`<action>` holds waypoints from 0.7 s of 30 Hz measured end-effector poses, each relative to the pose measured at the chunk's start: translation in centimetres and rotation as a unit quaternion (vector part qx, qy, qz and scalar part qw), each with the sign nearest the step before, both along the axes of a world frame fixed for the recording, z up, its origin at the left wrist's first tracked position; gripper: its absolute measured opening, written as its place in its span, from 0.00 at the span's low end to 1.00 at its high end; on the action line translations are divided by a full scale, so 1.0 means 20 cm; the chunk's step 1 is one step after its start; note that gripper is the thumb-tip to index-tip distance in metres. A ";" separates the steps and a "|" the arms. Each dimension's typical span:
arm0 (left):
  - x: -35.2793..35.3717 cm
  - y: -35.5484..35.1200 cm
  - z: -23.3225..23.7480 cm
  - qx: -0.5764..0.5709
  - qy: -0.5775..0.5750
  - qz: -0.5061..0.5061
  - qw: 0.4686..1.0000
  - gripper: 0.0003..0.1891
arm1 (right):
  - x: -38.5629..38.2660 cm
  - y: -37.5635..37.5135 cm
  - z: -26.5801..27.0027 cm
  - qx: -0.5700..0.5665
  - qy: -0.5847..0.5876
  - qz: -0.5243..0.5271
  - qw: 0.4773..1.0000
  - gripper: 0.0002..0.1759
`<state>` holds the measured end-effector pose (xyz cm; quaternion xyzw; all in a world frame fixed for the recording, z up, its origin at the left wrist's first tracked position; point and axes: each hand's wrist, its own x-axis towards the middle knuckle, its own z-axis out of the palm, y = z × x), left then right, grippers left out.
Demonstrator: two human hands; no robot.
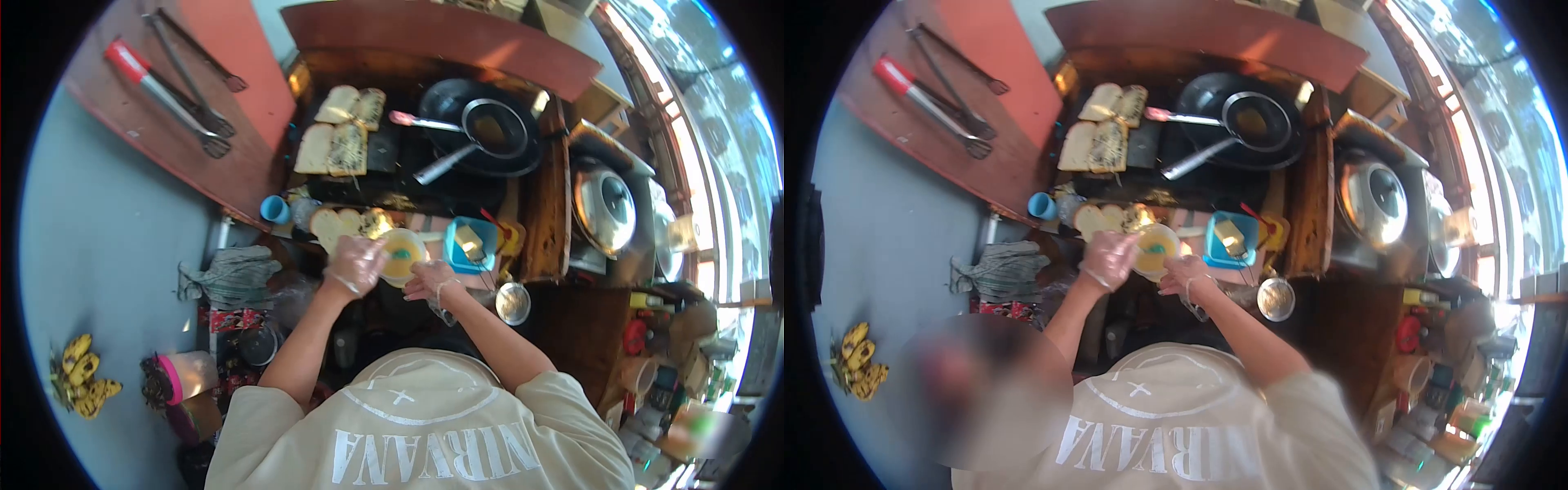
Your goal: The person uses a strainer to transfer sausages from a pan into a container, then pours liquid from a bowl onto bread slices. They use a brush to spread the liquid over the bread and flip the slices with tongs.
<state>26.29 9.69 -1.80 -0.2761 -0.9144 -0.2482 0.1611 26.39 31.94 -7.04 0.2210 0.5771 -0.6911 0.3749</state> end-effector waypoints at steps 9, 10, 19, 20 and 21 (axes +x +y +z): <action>-0.33 -0.55 1.51 -0.454 0.084 0.212 0.862 0.24 | -0.14 -0.12 0.43 -0.030 0.040 0.019 0.999 0.23; -0.40 -0.73 1.61 -0.511 0.173 0.232 0.810 0.24 | -0.15 -0.14 0.45 -0.018 0.045 0.027 0.998 0.23; -0.73 -1.16 2.07 -0.688 0.142 0.164 0.693 0.10 | -0.14 -0.21 0.40 -0.017 0.042 0.043 0.998 0.21; -0.73 -1.15 2.12 -0.688 0.146 0.165 0.691 0.10 | -0.14 -0.22 0.38 -0.019 0.046 0.041 0.998 0.21; -0.74 -1.14 2.17 -0.679 0.232 0.147 0.681 0.08 | -0.14 -0.21 0.36 -0.022 0.026 0.045 0.998 0.21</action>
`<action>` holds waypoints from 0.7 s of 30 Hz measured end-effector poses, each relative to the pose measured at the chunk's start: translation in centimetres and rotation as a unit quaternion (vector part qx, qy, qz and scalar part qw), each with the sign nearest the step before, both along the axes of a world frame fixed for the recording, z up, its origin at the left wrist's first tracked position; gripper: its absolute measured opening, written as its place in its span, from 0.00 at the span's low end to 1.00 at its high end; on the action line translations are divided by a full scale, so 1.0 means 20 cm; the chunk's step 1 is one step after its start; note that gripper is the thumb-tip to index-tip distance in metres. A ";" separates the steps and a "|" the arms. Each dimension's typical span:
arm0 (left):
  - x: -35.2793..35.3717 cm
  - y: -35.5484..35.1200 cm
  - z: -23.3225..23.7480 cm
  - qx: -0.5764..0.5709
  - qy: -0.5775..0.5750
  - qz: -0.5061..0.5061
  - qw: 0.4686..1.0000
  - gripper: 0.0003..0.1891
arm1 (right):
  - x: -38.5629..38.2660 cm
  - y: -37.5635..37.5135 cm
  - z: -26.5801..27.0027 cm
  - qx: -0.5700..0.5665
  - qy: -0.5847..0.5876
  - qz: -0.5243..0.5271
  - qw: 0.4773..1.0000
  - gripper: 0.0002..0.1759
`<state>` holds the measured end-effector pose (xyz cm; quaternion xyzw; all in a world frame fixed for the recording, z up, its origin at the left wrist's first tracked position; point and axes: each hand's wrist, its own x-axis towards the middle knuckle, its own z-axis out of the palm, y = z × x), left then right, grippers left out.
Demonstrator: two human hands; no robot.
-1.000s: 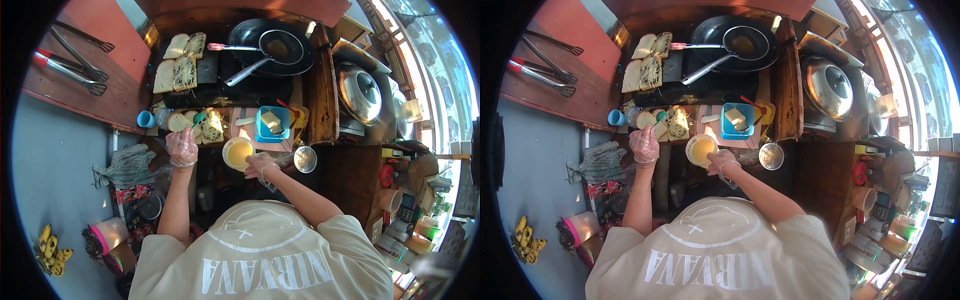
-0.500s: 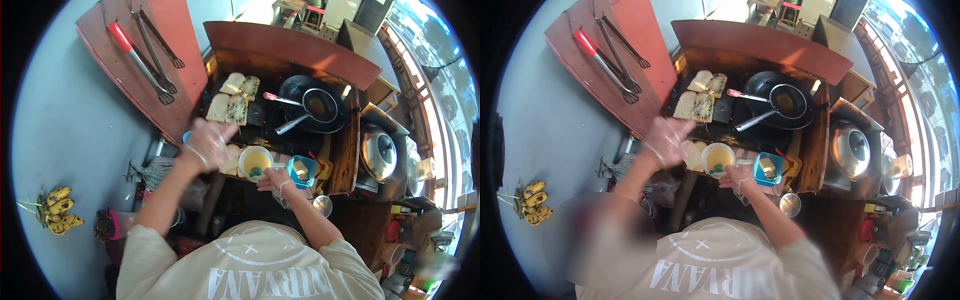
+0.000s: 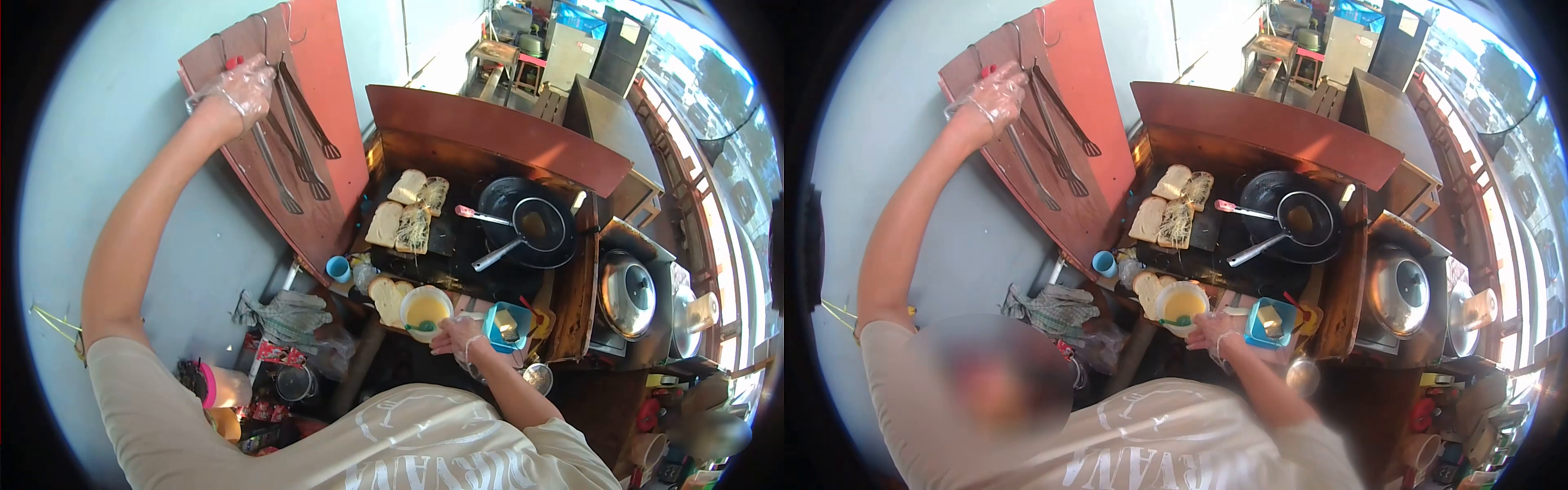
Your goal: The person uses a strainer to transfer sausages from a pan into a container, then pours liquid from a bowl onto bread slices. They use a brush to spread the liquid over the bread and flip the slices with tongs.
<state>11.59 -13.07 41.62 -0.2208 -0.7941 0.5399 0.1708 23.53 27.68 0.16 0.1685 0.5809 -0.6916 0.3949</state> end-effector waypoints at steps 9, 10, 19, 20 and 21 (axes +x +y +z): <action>0.53 0.57 -0.21 0.163 -0.082 0.195 0.964 0.04 | 0.03 0.03 -0.07 0.019 -0.038 0.012 0.999 0.21; 0.60 0.61 -0.33 0.187 -0.086 0.179 0.962 0.04 | 0.04 0.03 -0.07 0.007 -0.044 0.009 0.999 0.21; 0.26 0.28 -1.94 0.744 -0.028 0.284 0.604 0.19 | 0.07 0.09 -0.11 0.055 -0.067 -0.054 0.995 0.19; 0.21 0.27 -1.94 0.746 -0.035 0.283 0.601 0.19 | 0.08 0.09 -0.11 0.053 -0.068 -0.063 0.994 0.19; 0.12 0.26 -1.91 0.726 -0.068 0.330 0.599 0.21 | 0.08 0.09 -0.09 0.057 -0.071 -0.068 0.993 0.19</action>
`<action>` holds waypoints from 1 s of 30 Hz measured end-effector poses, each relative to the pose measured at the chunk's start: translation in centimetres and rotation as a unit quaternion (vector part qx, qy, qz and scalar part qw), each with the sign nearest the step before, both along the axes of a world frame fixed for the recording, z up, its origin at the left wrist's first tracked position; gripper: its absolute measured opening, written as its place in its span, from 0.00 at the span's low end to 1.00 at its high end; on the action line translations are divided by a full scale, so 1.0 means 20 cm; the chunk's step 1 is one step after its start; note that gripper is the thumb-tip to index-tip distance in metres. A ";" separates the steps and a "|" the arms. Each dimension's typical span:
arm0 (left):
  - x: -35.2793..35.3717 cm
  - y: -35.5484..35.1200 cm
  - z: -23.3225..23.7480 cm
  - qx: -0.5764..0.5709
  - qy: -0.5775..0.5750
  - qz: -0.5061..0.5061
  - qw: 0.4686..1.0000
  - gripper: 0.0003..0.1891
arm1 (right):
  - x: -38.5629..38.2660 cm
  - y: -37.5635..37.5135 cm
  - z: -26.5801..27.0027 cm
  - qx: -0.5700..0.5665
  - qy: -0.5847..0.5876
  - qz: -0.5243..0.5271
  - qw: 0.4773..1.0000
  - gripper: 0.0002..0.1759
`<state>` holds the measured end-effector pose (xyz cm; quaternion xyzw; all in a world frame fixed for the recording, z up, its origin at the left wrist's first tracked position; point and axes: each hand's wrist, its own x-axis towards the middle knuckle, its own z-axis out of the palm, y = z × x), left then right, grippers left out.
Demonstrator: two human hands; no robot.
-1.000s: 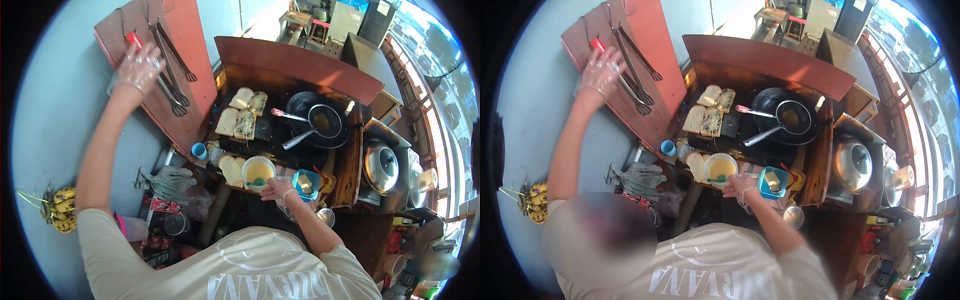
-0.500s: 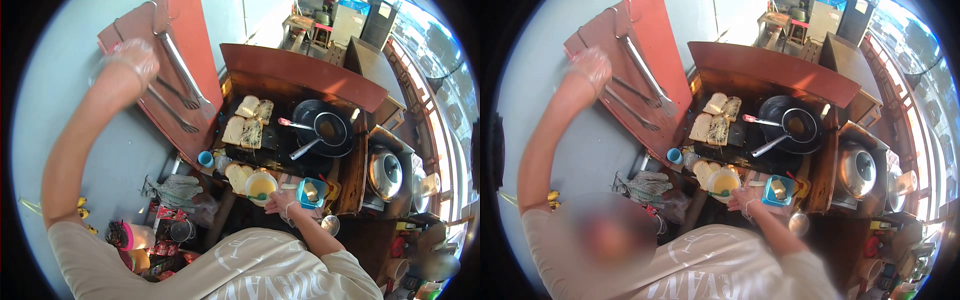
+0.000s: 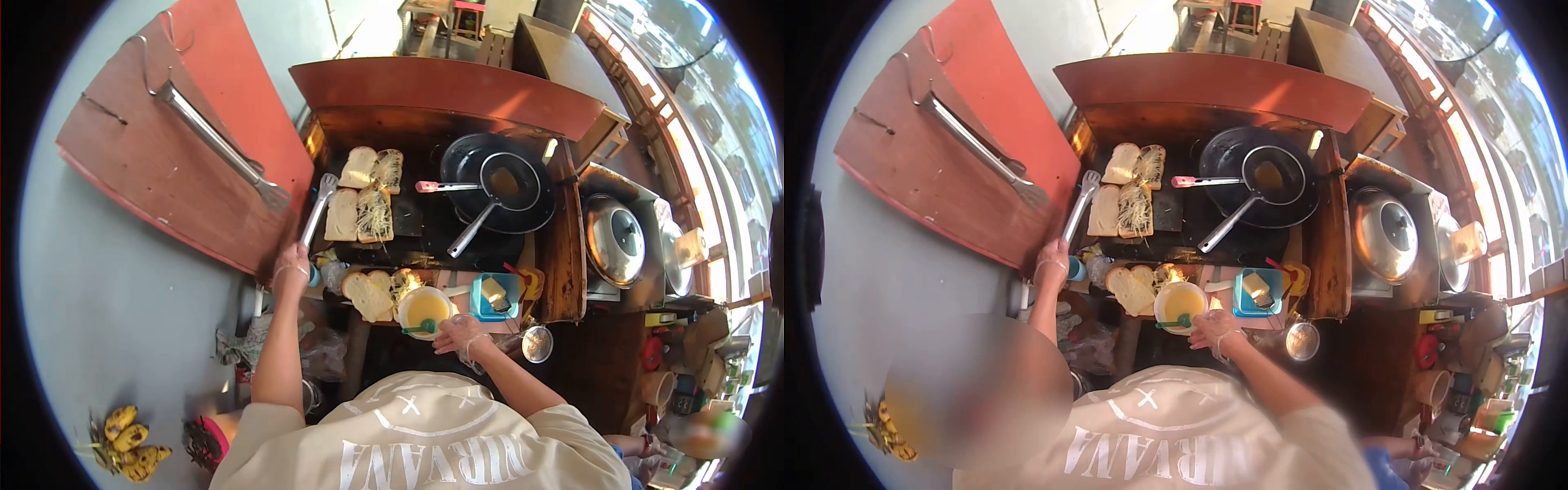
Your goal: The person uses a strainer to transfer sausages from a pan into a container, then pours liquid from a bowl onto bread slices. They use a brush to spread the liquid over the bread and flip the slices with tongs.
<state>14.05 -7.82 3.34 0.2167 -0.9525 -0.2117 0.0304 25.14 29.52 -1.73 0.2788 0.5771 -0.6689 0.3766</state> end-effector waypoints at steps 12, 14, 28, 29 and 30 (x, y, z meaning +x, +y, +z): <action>-0.45 -0.26 -0.15 0.301 -0.058 0.084 0.948 0.18 | 0.01 -0.04 0.02 -0.015 0.019 -0.091 0.996 0.18; -0.48 -0.28 -0.21 0.262 -0.025 0.064 0.963 0.18 | 0.01 -0.03 0.02 -0.018 0.024 -0.094 0.995 0.17; -0.45 -0.20 -0.20 0.370 -0.117 0.108 0.915 0.21 | 0.02 0.04 0.05 -0.016 0.007 -0.086 0.996 0.20; -0.46 -0.22 -0.24 0.239 -0.057 0.076 0.966 0.20 | 0.03 0.05 0.05 -0.015 0.007 -0.080 0.997 0.22; -0.45 -0.22 -0.26 0.102 0.004 0.042 0.994 0.20 | 0.03 0.06 0.05 -0.014 0.006 -0.082 0.997 0.22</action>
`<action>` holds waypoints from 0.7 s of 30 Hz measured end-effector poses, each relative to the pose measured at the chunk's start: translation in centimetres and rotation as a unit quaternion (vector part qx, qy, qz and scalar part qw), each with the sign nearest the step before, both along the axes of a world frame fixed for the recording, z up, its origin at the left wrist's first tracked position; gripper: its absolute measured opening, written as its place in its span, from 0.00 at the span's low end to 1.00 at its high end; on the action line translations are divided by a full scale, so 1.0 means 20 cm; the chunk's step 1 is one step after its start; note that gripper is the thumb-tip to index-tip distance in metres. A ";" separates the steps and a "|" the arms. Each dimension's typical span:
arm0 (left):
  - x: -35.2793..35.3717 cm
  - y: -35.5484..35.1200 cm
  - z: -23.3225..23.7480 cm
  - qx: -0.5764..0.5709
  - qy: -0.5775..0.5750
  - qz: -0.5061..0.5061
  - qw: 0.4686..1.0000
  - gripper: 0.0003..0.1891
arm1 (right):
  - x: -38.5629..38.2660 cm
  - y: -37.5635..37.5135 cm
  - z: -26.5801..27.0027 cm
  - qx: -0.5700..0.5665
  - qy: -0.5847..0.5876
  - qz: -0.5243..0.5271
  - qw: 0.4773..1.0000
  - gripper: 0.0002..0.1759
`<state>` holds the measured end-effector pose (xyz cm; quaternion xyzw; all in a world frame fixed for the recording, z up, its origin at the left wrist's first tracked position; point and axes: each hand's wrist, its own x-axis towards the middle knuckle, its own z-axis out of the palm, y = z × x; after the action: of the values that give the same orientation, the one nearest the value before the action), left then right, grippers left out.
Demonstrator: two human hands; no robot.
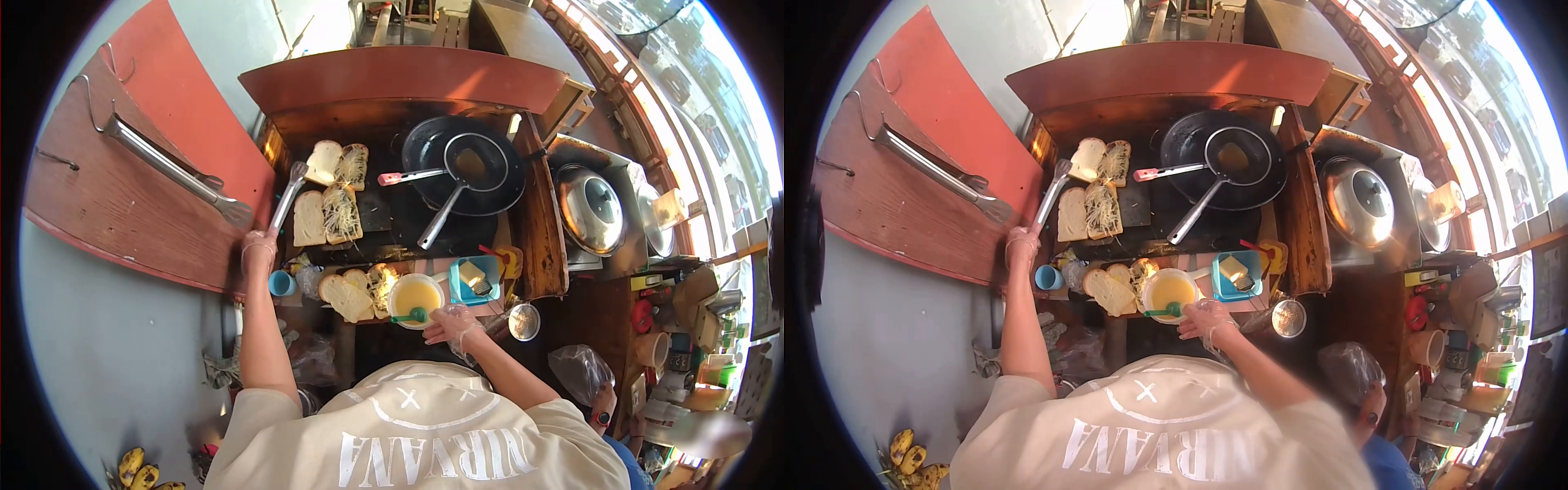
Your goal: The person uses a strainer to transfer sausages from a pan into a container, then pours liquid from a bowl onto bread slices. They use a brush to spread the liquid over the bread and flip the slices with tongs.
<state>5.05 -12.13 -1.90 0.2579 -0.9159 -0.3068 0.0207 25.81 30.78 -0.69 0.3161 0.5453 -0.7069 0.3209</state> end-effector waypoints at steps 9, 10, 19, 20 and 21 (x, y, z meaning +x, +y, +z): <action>0.27 0.70 0.47 -0.307 0.094 -0.112 0.940 0.11 | 0.05 0.07 -0.02 0.015 0.014 0.014 1.000 0.22; 0.27 0.73 0.45 -0.320 0.083 -0.141 0.933 0.11 | 0.06 0.08 -0.01 0.010 0.017 0.015 1.000 0.22; 0.56 0.70 0.46 -0.198 0.072 -0.057 0.976 0.14 | 0.10 0.16 -0.02 0.004 0.023 0.042 0.999 0.22; 0.64 0.64 0.39 -0.132 0.071 -0.005 0.989 0.15 | 0.10 0.17 -0.02 0.000 0.024 0.046 0.999 0.21; 0.74 0.59 0.33 -0.053 0.074 0.010 0.996 0.16 | 0.11 0.19 -0.02 0.000 0.025 0.046 0.999 0.21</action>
<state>19.80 -0.40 4.66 0.2420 -0.9243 -0.2756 0.1054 27.93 34.49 -1.10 0.2728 0.5669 -0.6995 0.3389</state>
